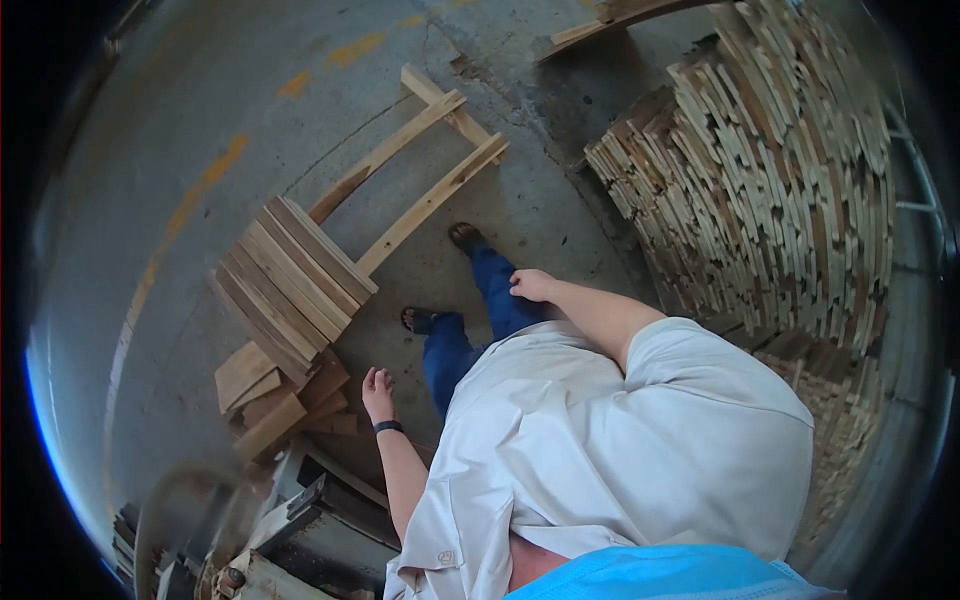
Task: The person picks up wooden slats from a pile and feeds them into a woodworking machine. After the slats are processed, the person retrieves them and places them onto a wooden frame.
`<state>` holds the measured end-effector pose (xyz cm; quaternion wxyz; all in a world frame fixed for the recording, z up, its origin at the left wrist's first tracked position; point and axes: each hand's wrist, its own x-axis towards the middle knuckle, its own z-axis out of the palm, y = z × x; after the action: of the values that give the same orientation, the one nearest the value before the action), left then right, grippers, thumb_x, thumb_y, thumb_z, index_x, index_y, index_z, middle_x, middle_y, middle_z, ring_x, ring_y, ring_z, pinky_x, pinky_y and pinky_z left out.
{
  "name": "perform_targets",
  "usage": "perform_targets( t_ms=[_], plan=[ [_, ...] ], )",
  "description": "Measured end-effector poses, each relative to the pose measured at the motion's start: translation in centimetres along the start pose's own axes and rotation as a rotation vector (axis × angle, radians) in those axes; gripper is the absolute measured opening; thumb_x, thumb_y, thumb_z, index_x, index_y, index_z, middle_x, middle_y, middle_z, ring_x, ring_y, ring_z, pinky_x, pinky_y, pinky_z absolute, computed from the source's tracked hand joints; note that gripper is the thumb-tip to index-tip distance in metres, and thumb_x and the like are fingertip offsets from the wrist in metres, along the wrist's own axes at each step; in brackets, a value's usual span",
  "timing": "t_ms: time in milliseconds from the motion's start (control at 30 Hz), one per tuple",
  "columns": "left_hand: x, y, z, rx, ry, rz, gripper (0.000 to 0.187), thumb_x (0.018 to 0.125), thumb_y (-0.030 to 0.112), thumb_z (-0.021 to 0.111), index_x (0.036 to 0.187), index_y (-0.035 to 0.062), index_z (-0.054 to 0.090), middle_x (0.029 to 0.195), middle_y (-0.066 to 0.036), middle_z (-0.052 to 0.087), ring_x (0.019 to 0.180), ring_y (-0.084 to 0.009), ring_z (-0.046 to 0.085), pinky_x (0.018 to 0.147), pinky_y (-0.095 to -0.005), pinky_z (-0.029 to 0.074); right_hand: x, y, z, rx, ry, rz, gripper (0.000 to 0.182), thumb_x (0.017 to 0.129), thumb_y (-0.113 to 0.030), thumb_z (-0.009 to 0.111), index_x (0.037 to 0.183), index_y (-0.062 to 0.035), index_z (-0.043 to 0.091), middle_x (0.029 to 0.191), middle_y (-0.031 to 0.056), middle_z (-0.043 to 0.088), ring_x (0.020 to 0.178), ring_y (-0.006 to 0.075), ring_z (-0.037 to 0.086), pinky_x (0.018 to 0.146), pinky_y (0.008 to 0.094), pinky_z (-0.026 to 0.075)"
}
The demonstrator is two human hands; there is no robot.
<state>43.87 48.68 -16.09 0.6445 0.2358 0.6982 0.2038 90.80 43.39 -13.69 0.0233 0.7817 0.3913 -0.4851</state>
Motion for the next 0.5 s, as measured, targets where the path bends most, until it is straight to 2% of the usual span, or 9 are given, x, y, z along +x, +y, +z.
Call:
perform_targets(
  t_ms=[100, 200, 300, 367, 500],
  plan=[
    [0.0, -2.4, 1.0, -0.041, 0.094, -0.097, 0.05, 0.101, 0.026, 0.064, 0.142, 0.0014, 0.05, 0.122, -0.011, 0.069, 0.102, -0.0177, 0.066, 0.089, -0.0334, 0.053, 4.4, -2.3, -1.6, -0.116, -0.108, -0.052, 0.042, 0.09, -0.033, 0.072, 0.122, -0.0068, 0.068, 0.117, 0.0158, 0.072, 0.114, 0.032, 0.066, 0.099, 0.0411, 0.05],
    [0.8, -5.3, 2.9, -0.178, 0.179, -0.153, 0.05, 0.101, 0.026, 0.063, 0.142, 0.0023, 0.05, 0.122, -0.012, 0.069, 0.104, -0.0185, 0.065, 0.092, -0.0347, 0.053, 10.7, -5.9, -1.9, -0.282, -0.222, -0.213, 0.042, 0.089, -0.032, 0.071, 0.122, -0.0058, 0.068, 0.115, 0.0153, 0.072, 0.111, 0.032, 0.067, 0.097, 0.0407, 0.052],
    [2.6, -6.4, 6.2, -0.415, 0.251, -0.268, 0.053, 0.102, 0.029, 0.062, 0.144, 0.0003, 0.047, 0.129, -0.016, 0.065, 0.111, -0.0247, 0.065, 0.096, -0.0382, 0.052, 16.2, -8.5, -1.0, -0.304, -0.301, -0.286, 0.042, 0.089, -0.032, 0.068, 0.122, -0.0056, 0.068, 0.118, 0.0167, 0.071, 0.111, 0.0341, 0.066, 0.095, 0.0429, 0.052],
    [5.5, -7.0, 8.6, -0.541, 0.28, -0.374, 0.054, 0.103, 0.032, 0.059, 0.144, -0.0008, 0.046, 0.134, -0.019, 0.062, 0.117, -0.0303, 0.064, 0.1, -0.0413, 0.051, 19.5, -11.7, -0.2, -0.325, -0.36, -0.297, 0.043, 0.089, -0.031, 0.069, 0.124, -0.0054, 0.067, 0.112, 0.0154, 0.072, 0.107, 0.0324, 0.068, 0.094, 0.0406, 0.053],
    [14.5, -10.7, 12.6, -0.839, 0.23, -0.401, 0.062, 0.104, 0.04, 0.053, 0.15, 0.0013, 0.039, 0.142, -0.021, 0.056, 0.126, -0.0339, 0.059, 0.105, -0.0451, 0.048, 24.5, -16.7, 4.1, -0.289, -0.431, -0.37, 0.048, 0.089, -0.032, 0.072, 0.127, -0.0036, 0.065, 0.112, 0.0134, 0.07, 0.1, 0.0277, 0.068, 0.09, 0.039, 0.053]
  ],
)
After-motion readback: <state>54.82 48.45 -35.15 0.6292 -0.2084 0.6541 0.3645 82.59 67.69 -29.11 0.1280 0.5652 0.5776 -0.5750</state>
